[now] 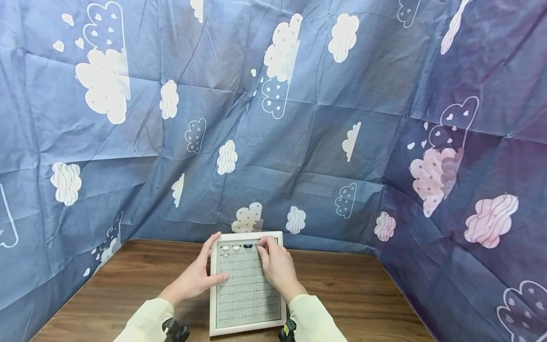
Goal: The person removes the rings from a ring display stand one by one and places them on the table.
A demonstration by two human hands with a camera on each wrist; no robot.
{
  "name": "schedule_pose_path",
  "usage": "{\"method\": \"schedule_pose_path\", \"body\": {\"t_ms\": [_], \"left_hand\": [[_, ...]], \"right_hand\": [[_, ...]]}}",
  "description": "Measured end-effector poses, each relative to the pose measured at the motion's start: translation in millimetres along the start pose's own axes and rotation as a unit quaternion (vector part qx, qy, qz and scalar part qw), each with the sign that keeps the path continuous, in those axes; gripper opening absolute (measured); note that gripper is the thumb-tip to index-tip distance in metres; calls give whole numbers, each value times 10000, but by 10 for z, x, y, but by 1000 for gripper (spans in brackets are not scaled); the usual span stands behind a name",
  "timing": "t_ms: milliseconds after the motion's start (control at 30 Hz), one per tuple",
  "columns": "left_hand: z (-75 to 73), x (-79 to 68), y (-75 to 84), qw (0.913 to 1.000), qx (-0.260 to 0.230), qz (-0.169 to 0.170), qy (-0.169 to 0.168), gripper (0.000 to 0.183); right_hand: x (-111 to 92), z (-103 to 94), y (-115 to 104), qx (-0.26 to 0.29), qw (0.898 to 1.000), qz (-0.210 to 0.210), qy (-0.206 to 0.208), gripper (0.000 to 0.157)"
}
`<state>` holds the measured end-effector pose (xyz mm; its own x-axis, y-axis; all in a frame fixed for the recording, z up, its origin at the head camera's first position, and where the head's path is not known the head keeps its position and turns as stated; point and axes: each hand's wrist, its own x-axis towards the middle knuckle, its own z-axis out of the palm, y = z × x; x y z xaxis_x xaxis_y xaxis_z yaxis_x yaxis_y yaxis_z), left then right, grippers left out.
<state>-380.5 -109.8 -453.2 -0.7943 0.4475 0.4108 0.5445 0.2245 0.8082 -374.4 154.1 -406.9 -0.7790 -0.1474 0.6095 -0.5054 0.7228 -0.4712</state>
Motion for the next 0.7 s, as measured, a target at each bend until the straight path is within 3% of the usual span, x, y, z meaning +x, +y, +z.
{"method": "schedule_pose_path", "body": {"t_ms": [167, 700], "left_hand": [[-7, -1, -7, 10000, 25, -6, 6, 111], [-5, 4, -3, 10000, -5, -67, -16, 111]], "right_hand": [[-10, -18, 11, 101, 9999, -57, -66, 12], [-43, -40, 39, 364, 9988, -253, -199, 7]]}}
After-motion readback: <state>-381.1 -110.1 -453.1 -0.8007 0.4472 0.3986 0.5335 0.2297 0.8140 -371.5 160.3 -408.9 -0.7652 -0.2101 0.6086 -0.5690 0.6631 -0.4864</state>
